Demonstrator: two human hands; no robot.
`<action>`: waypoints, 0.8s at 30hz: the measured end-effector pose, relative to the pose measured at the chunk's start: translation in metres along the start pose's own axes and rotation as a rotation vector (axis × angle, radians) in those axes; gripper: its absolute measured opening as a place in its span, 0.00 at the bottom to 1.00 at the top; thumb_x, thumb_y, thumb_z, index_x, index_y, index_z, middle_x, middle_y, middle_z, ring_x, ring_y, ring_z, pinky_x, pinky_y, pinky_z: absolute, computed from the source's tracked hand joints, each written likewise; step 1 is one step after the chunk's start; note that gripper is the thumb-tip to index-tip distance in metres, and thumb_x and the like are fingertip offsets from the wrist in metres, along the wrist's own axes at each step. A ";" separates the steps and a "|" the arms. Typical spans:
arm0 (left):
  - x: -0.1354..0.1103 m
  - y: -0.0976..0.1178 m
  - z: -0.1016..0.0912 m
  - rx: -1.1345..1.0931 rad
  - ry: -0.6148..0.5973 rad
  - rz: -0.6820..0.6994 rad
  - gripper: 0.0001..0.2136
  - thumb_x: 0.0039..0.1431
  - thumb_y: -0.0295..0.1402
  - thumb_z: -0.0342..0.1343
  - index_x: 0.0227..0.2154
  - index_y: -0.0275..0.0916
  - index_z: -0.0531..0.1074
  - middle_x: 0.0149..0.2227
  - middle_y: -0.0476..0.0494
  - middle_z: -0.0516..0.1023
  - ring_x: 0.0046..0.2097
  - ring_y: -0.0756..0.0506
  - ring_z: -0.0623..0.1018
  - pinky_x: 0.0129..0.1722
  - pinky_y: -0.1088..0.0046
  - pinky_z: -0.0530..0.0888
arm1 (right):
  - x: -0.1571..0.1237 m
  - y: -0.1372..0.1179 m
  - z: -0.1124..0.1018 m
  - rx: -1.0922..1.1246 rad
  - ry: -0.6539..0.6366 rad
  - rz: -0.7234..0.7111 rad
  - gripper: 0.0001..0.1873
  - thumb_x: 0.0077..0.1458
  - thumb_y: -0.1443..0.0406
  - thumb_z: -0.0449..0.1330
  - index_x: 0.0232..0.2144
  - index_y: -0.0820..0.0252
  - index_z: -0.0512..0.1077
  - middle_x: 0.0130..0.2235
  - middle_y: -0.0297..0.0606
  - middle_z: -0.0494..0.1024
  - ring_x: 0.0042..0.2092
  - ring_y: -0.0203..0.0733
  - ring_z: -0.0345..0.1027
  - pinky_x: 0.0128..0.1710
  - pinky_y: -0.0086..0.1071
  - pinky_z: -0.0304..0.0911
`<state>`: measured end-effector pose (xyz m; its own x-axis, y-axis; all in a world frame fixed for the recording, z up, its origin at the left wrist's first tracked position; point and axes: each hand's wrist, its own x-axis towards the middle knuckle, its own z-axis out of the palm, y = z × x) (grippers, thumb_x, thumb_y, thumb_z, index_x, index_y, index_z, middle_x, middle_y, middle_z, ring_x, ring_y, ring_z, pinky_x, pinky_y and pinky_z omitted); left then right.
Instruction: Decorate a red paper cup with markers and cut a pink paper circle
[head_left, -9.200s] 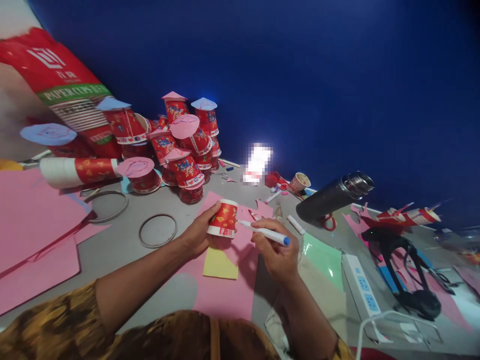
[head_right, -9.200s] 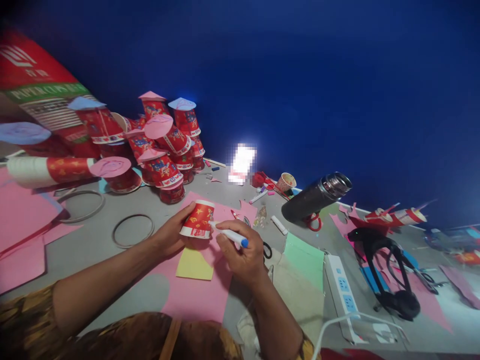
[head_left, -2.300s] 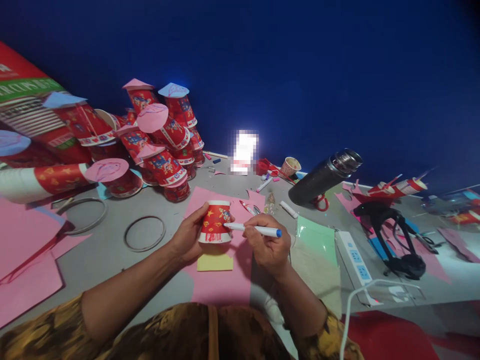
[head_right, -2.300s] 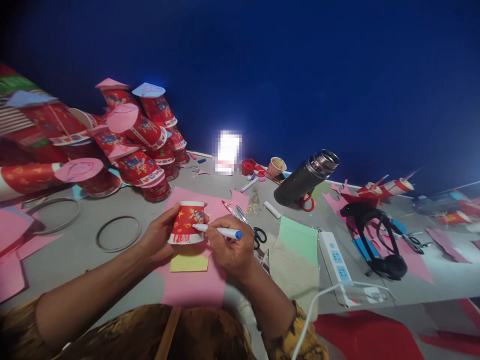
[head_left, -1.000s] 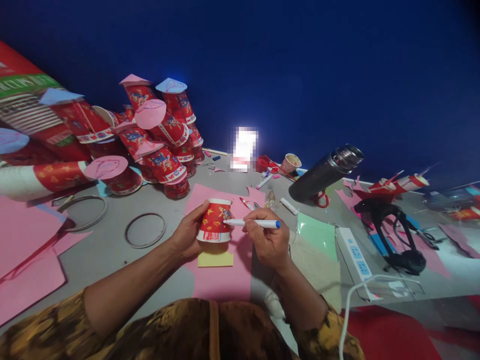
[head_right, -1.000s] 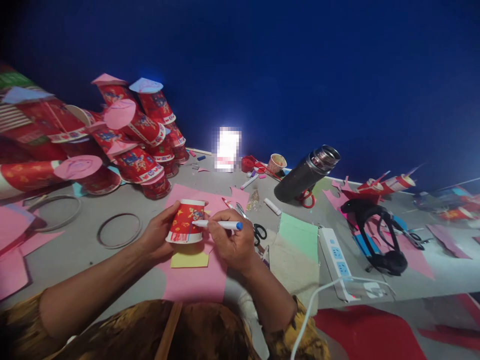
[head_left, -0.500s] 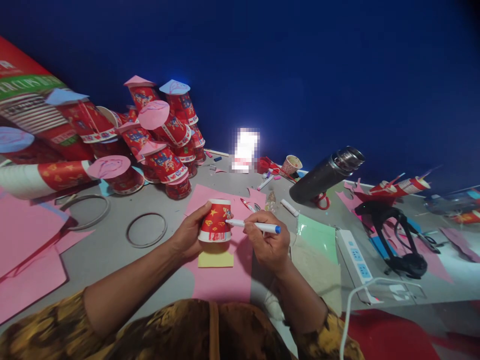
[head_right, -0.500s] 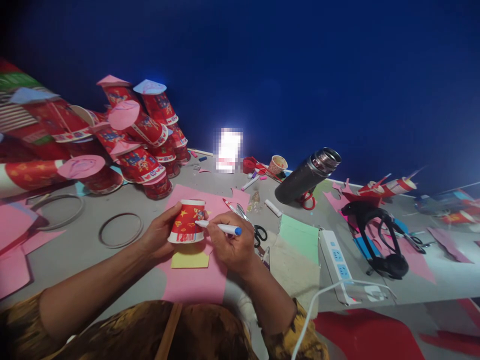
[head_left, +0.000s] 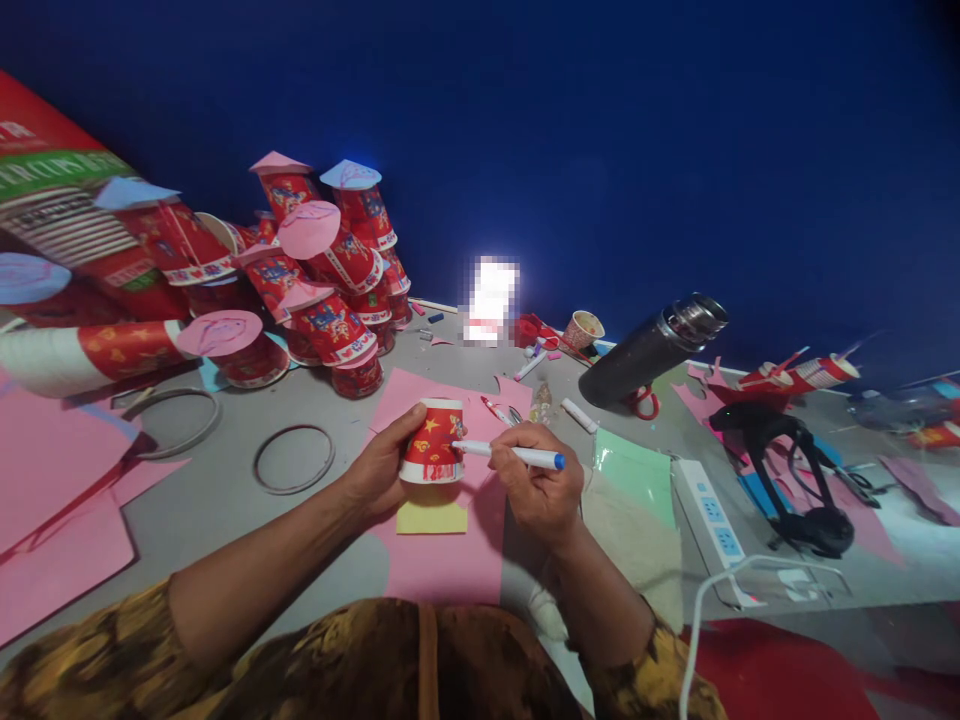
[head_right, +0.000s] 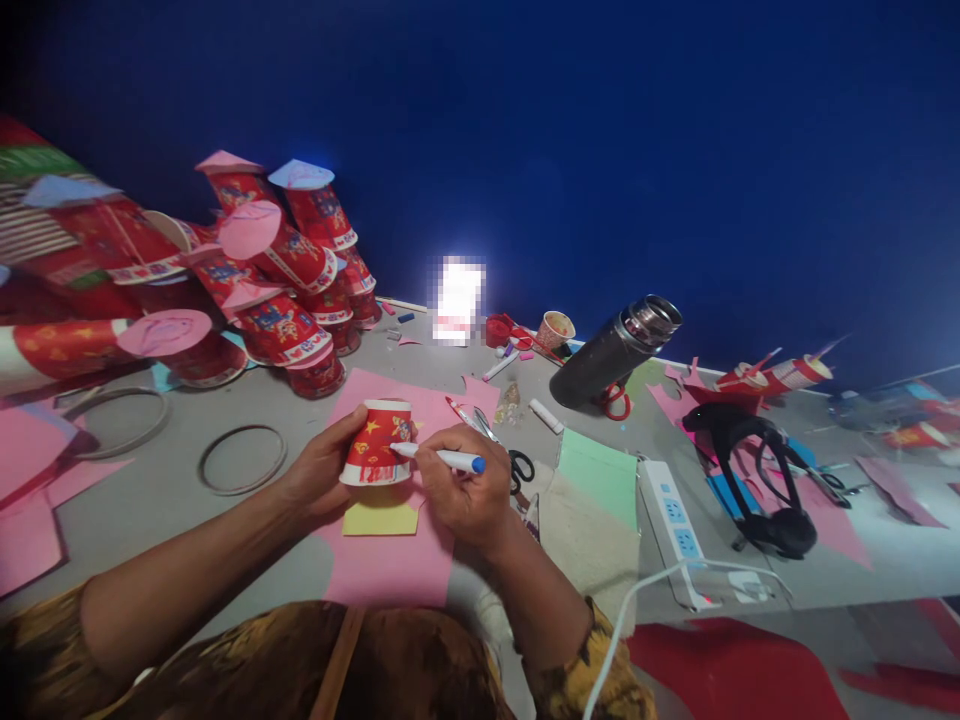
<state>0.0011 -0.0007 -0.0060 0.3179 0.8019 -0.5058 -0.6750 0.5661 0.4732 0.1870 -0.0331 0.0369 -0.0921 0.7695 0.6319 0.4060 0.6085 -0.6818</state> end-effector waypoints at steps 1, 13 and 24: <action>-0.001 0.000 0.000 -0.006 0.003 0.002 0.14 0.72 0.36 0.55 0.45 0.29 0.80 0.37 0.31 0.87 0.33 0.40 0.86 0.37 0.63 0.85 | 0.000 0.000 0.000 -0.016 0.005 0.005 0.10 0.66 0.66 0.60 0.31 0.55 0.76 0.28 0.35 0.82 0.28 0.39 0.74 0.29 0.32 0.69; 0.001 -0.004 -0.002 0.014 -0.047 0.066 0.08 0.68 0.31 0.60 0.45 0.32 0.80 0.37 0.36 0.86 0.34 0.42 0.85 0.37 0.66 0.85 | -0.002 0.001 0.004 0.003 -0.027 -0.026 0.08 0.66 0.66 0.61 0.33 0.55 0.78 0.31 0.36 0.84 0.29 0.39 0.75 0.31 0.32 0.71; 0.002 -0.006 -0.007 0.044 -0.068 0.095 0.08 0.66 0.33 0.65 0.43 0.33 0.80 0.37 0.37 0.86 0.37 0.42 0.86 0.41 0.66 0.85 | -0.003 0.002 0.003 -0.027 -0.025 -0.041 0.09 0.67 0.65 0.60 0.32 0.55 0.77 0.29 0.36 0.83 0.28 0.39 0.75 0.30 0.32 0.71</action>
<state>0.0009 -0.0037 -0.0148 0.2993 0.8627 -0.4077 -0.6747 0.4935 0.5489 0.1853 -0.0335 0.0323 -0.1318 0.7492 0.6491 0.4254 0.6342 -0.6457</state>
